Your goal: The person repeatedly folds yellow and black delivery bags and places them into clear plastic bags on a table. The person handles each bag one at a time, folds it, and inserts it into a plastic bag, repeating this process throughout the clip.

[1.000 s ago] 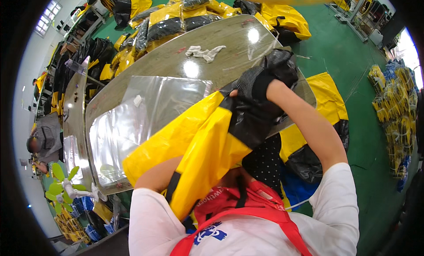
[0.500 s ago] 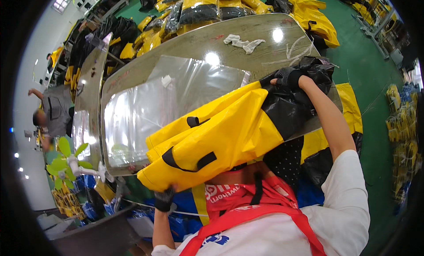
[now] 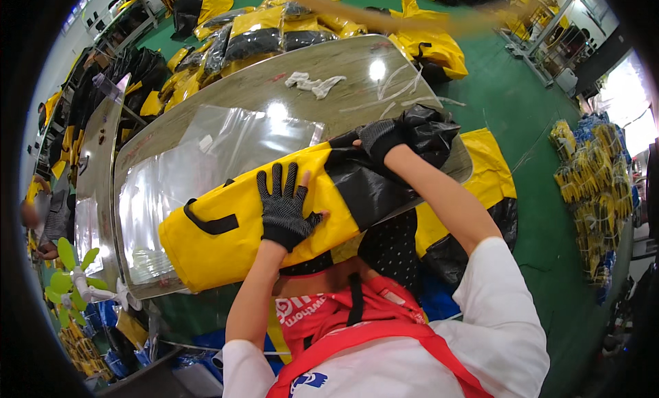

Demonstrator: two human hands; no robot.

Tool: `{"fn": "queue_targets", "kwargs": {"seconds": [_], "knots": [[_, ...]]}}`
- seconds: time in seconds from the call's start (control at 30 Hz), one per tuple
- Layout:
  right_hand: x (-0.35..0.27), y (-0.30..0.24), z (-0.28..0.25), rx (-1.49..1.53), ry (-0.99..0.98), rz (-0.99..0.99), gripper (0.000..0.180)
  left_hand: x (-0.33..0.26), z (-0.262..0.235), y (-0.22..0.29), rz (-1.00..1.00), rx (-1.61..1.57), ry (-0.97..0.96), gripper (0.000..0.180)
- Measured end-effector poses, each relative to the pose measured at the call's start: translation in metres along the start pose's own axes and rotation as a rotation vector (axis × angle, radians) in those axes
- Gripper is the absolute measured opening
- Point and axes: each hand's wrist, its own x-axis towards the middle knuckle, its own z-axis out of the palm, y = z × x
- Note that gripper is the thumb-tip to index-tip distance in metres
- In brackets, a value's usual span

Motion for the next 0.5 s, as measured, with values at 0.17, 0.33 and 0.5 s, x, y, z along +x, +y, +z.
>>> {"fn": "queue_targets", "kwargs": {"seconds": [0.17, 0.33, 0.5], "knots": [[-0.085, 0.084, -0.081, -0.173, 0.651, -0.141, 0.082, 0.005, 0.031, -0.013, -0.067, -0.039, -0.047, 0.093], [-0.086, 0.145, 0.032, 0.637, 0.34, 0.039, 0.04, 0.007, 0.022, -0.007, -0.045, -0.061, -0.126, 0.096], [-0.062, 0.154, 0.047, 0.359, -0.034, 0.158, 0.046, 0.023, 0.027, -0.012, -0.109, -0.034, -0.14, 0.091]]}}
